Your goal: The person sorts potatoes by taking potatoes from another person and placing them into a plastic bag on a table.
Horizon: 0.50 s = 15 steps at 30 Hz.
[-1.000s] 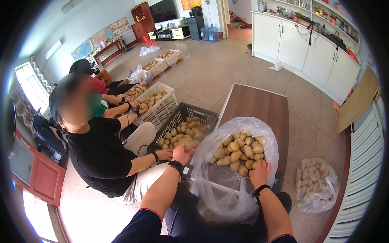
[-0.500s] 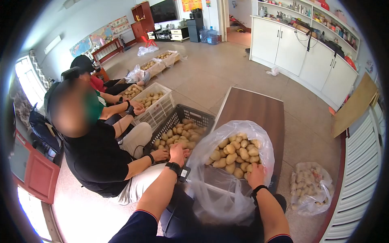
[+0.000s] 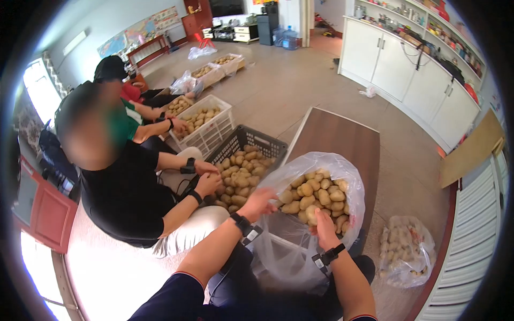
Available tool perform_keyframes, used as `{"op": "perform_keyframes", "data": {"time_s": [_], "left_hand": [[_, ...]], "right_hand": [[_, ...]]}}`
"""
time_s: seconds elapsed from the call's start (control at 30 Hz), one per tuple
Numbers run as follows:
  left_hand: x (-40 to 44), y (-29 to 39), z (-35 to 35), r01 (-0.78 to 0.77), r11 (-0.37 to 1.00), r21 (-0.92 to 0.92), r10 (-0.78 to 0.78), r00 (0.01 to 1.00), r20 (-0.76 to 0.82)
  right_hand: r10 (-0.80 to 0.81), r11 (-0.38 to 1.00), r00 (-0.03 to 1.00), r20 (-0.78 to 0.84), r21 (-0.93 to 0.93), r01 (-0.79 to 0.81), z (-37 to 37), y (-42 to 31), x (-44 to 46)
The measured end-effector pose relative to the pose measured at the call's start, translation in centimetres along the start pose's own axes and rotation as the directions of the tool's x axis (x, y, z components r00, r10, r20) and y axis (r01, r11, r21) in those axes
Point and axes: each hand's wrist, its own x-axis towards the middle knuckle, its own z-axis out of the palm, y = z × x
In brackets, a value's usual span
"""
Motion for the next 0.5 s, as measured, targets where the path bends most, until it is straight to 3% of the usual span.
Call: {"op": "perform_keyframes", "data": {"time_s": [0.07, 0.17, 0.2, 0.27, 0.33, 0.4, 0.5], "left_hand": [[-0.4, -0.1, 0.7, 0.028, 0.988, 0.155, -0.049, 0.990, 0.131], [-1.6, 0.4, 1.9, 0.069, 0.978, 0.197, -0.106, 0.978, 0.181], [-1.7, 0.3, 2.0, 0.077, 0.978, 0.193, -0.110, 0.980, 0.166], [-1.7, 0.3, 2.1, 0.166, 0.980, 0.109, -0.193, 0.931, 0.310], [-1.3, -0.2, 2.0, 0.176, 0.983, 0.051, -0.183, 0.913, 0.365], [-0.5, -0.2, 1.7, 0.167, 0.985, 0.035, -0.161, 0.840, 0.518], [-0.2, -0.9, 1.4, 0.129, 0.992, 0.000, -0.116, 0.892, 0.437]], "right_hand": [[0.055, 0.998, 0.994, 0.091, 0.013, -0.057, 1.5, -0.6, -0.5], [0.072, 0.997, 0.982, 0.177, 0.011, -0.075, 4.0, -2.5, -2.0], [0.076, 0.997, 0.977, 0.198, -0.025, -0.072, 4.5, -3.1, -2.4], [0.071, 0.997, 0.977, 0.202, -0.053, -0.062, 5.8, -4.1, -2.9], [0.031, 0.997, 0.966, 0.256, -0.070, -0.013, 6.1, -4.5, -2.9], [0.010, 0.997, 0.969, 0.247, -0.078, 0.010, 6.2, -3.8, -2.0], [-0.095, 0.988, 0.968, 0.233, -0.099, 0.121, 6.1, -2.5, -1.3]]}}
